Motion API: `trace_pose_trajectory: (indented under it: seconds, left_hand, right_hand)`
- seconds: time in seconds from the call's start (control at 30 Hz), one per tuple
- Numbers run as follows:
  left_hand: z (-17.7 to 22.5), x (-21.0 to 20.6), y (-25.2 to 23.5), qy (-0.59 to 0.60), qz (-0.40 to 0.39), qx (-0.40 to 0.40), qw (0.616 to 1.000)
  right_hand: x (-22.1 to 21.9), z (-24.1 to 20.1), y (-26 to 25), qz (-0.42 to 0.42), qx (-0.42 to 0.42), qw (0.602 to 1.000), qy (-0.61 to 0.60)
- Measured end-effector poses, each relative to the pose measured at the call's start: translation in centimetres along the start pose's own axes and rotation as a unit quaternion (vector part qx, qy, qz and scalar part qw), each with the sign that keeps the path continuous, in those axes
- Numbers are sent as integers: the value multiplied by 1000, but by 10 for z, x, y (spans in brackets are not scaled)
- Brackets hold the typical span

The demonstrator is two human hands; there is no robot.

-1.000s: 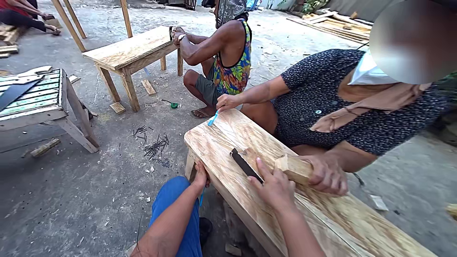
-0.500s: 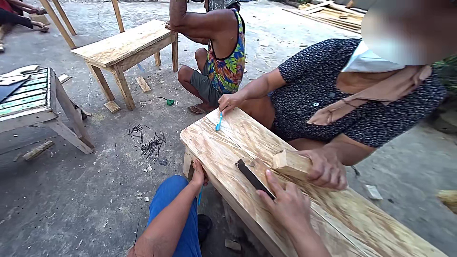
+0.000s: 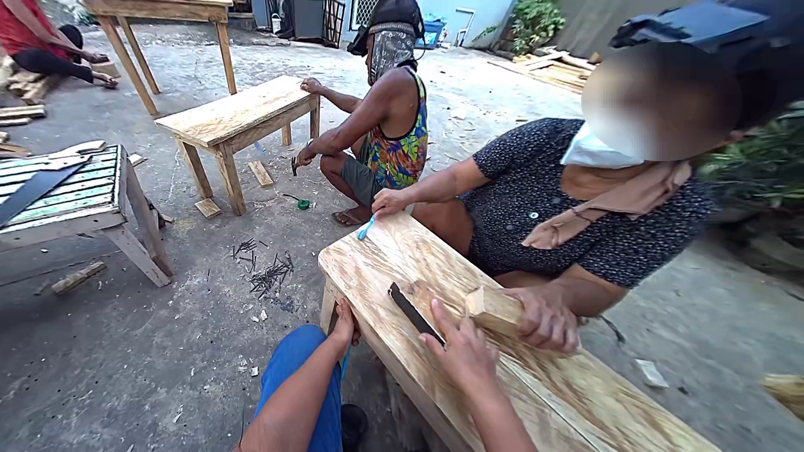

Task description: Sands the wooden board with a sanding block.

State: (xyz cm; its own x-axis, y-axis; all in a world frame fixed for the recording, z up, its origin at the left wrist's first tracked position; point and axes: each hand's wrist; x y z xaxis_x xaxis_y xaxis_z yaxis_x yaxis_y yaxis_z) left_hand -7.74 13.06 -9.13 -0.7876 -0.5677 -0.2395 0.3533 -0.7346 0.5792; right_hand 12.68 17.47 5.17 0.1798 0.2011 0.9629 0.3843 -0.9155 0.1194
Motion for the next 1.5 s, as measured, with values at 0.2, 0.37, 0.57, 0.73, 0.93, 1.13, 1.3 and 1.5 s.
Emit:
trace_pose_trajectory:
  seconds: [0.2, 0.37, 0.57, 0.73, 0.93, 1.13, 1.3, 1.5]
  left_hand:
    - [5, -9, -6, 25, 22, -14, 999]
    - [7, -10, 1, 25, 39, -19, 999]
    - [5, -11, 1, 38, 53, -17, 998]
    - [8, -10, 3, 37, 33, -19, 999]
    - [9, -8, 4, 31, 20, -18, 999]
    - [10, -6, 3, 18, 4, -23, 1000]
    - [10, -7, 3, 30, -3, -22, 999]
    - [10, -7, 5, 34, 2, -17, 999]
  right_hand:
    - [0, 37, 39, 1, -19, 1000, -4]
    - [-34, 53, 46, 193, 74, 978, -13]
    - [-42, 54, 41, 254, 96, 962, -9]
    - [-43, 45, 29, 275, 106, 955, 5]
    - [-39, 3, -12, 247, 84, 965, 4]
    - [-34, -25, -43, 220, 55, 974, 10]
    - [-34, -24, -43, 229, 59, 971, 12]
    - [-34, -24, -41, 219, 52, 974, 9]
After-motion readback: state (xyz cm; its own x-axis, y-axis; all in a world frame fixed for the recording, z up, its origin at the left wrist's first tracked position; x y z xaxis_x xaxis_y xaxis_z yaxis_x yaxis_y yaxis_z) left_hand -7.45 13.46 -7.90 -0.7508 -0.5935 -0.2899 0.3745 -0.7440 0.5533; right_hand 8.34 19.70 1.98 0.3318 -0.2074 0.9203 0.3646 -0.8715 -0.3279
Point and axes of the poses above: each hand's wrist, its own y-axis away from the middle knuckle, its own x-axis out of the back of the hand, z = x × y
